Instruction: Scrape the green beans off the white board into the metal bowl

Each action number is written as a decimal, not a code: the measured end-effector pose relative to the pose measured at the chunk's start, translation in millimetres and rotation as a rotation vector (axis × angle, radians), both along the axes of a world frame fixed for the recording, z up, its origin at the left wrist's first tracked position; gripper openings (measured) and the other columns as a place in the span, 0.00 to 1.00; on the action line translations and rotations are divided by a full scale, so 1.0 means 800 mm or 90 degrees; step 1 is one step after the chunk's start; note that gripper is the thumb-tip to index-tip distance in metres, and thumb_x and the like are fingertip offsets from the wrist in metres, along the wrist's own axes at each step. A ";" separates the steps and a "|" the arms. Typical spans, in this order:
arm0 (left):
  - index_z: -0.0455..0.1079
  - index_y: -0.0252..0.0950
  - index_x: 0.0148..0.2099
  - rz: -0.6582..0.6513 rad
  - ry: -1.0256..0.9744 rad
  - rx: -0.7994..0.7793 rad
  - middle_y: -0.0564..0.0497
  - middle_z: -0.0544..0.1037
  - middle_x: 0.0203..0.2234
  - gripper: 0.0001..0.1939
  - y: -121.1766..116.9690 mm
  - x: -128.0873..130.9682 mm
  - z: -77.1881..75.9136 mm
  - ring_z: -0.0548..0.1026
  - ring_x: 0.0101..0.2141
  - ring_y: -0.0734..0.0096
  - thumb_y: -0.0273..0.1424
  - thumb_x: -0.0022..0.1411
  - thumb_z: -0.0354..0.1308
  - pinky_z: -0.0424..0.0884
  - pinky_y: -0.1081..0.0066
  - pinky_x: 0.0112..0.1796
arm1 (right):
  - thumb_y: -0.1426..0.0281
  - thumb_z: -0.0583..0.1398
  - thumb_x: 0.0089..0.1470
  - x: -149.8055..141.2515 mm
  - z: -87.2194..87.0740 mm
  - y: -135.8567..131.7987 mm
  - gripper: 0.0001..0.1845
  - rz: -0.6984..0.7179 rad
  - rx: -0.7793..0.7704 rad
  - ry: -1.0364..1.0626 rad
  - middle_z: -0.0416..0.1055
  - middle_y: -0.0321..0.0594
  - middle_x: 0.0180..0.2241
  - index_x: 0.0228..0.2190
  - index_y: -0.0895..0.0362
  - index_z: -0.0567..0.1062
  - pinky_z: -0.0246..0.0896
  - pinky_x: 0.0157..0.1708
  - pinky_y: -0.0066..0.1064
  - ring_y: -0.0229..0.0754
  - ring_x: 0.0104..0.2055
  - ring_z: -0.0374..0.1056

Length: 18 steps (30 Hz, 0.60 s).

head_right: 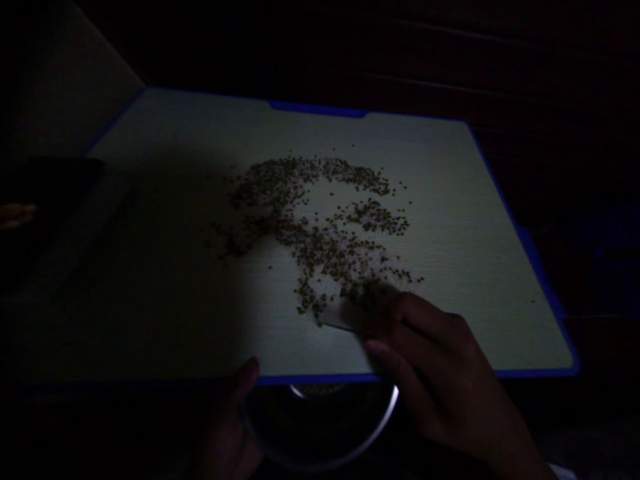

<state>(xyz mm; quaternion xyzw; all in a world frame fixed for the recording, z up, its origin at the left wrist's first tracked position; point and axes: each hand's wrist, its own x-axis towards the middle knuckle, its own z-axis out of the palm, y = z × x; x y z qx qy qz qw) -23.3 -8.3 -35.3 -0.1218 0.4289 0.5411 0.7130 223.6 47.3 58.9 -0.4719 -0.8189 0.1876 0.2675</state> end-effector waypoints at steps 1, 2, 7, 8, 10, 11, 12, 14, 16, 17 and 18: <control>0.86 0.48 0.55 -0.002 0.002 0.004 0.51 0.92 0.45 0.26 -0.001 -0.001 -0.001 0.77 0.66 0.37 0.29 0.54 0.81 0.66 0.42 0.71 | 0.71 0.60 0.72 0.001 0.000 -0.001 0.09 0.001 0.005 -0.007 0.77 0.40 0.34 0.41 0.54 0.81 0.70 0.27 0.29 0.39 0.33 0.76; 0.85 0.49 0.57 -0.006 0.007 0.009 0.51 0.92 0.46 0.27 -0.001 -0.001 -0.001 0.76 0.67 0.38 0.29 0.54 0.80 0.66 0.42 0.71 | 0.71 0.59 0.73 0.003 0.000 -0.003 0.09 0.003 0.015 -0.016 0.78 0.40 0.35 0.44 0.53 0.81 0.71 0.28 0.30 0.40 0.34 0.77; 0.86 0.48 0.53 -0.030 0.028 0.019 0.51 0.92 0.43 0.18 -0.005 -0.004 -0.007 0.77 0.66 0.41 0.32 0.60 0.76 0.67 0.44 0.71 | 0.70 0.59 0.72 0.010 -0.003 -0.009 0.09 0.029 0.060 -0.035 0.82 0.40 0.41 0.48 0.49 0.80 0.76 0.34 0.33 0.44 0.41 0.80; 0.87 0.47 0.50 -0.036 0.028 0.013 0.51 0.92 0.42 0.15 -0.005 -0.003 -0.007 0.77 0.66 0.40 0.33 0.60 0.76 0.67 0.45 0.70 | 0.70 0.60 0.71 0.011 -0.004 -0.010 0.10 0.037 0.058 -0.032 0.82 0.40 0.41 0.48 0.48 0.80 0.76 0.34 0.33 0.44 0.41 0.80; 0.88 0.46 0.42 -0.044 0.024 -0.003 0.50 0.92 0.44 0.09 -0.004 -0.002 -0.007 0.78 0.65 0.38 0.34 0.57 0.78 0.68 0.45 0.70 | 0.71 0.61 0.70 0.012 -0.004 -0.010 0.10 0.051 0.057 -0.021 0.82 0.40 0.40 0.48 0.48 0.81 0.76 0.34 0.34 0.45 0.41 0.80; 0.87 0.45 0.39 -0.045 0.017 -0.005 0.50 0.92 0.45 0.09 -0.004 -0.002 -0.006 0.78 0.65 0.37 0.35 0.55 0.80 0.67 0.44 0.70 | 0.71 0.62 0.69 0.012 -0.004 -0.010 0.10 0.055 0.062 -0.014 0.83 0.41 0.41 0.48 0.49 0.81 0.77 0.35 0.34 0.46 0.42 0.81; 0.87 0.44 0.37 -0.045 0.007 -0.003 0.50 0.92 0.46 0.09 -0.002 0.000 -0.004 0.79 0.64 0.36 0.35 0.53 0.81 0.67 0.44 0.70 | 0.71 0.62 0.69 0.012 -0.004 -0.010 0.10 0.062 0.066 -0.008 0.83 0.41 0.41 0.47 0.49 0.82 0.77 0.36 0.35 0.47 0.43 0.81; 0.87 0.44 0.35 -0.038 -0.008 0.006 0.50 0.92 0.45 0.09 0.000 0.001 0.000 0.80 0.63 0.35 0.35 0.51 0.82 0.66 0.43 0.71 | 0.70 0.62 0.69 0.013 -0.004 -0.011 0.09 0.074 0.064 -0.001 0.83 0.42 0.42 0.47 0.50 0.83 0.79 0.38 0.36 0.48 0.44 0.82; 0.87 0.44 0.33 -0.029 -0.011 0.011 0.52 0.93 0.39 0.08 0.002 0.003 0.004 0.82 0.60 0.37 0.34 0.52 0.82 0.67 0.44 0.71 | 0.70 0.62 0.69 0.014 -0.005 -0.012 0.10 0.085 0.053 -0.001 0.83 0.42 0.42 0.47 0.50 0.82 0.79 0.37 0.36 0.49 0.44 0.82; 0.87 0.45 0.33 -0.025 -0.009 0.015 0.53 0.92 0.35 0.07 0.003 0.003 0.005 0.83 0.59 0.38 0.34 0.53 0.82 0.67 0.45 0.70 | 0.69 0.63 0.69 0.015 -0.006 -0.013 0.10 0.085 0.049 -0.003 0.84 0.42 0.42 0.48 0.49 0.82 0.79 0.37 0.37 0.49 0.45 0.82; 0.87 0.45 0.33 -0.026 -0.009 0.020 0.53 0.91 0.31 0.07 0.003 0.003 0.006 0.84 0.58 0.39 0.34 0.53 0.81 0.68 0.45 0.70 | 0.69 0.63 0.69 0.016 -0.007 -0.013 0.10 0.079 0.050 -0.005 0.84 0.42 0.43 0.49 0.49 0.82 0.80 0.38 0.37 0.49 0.46 0.82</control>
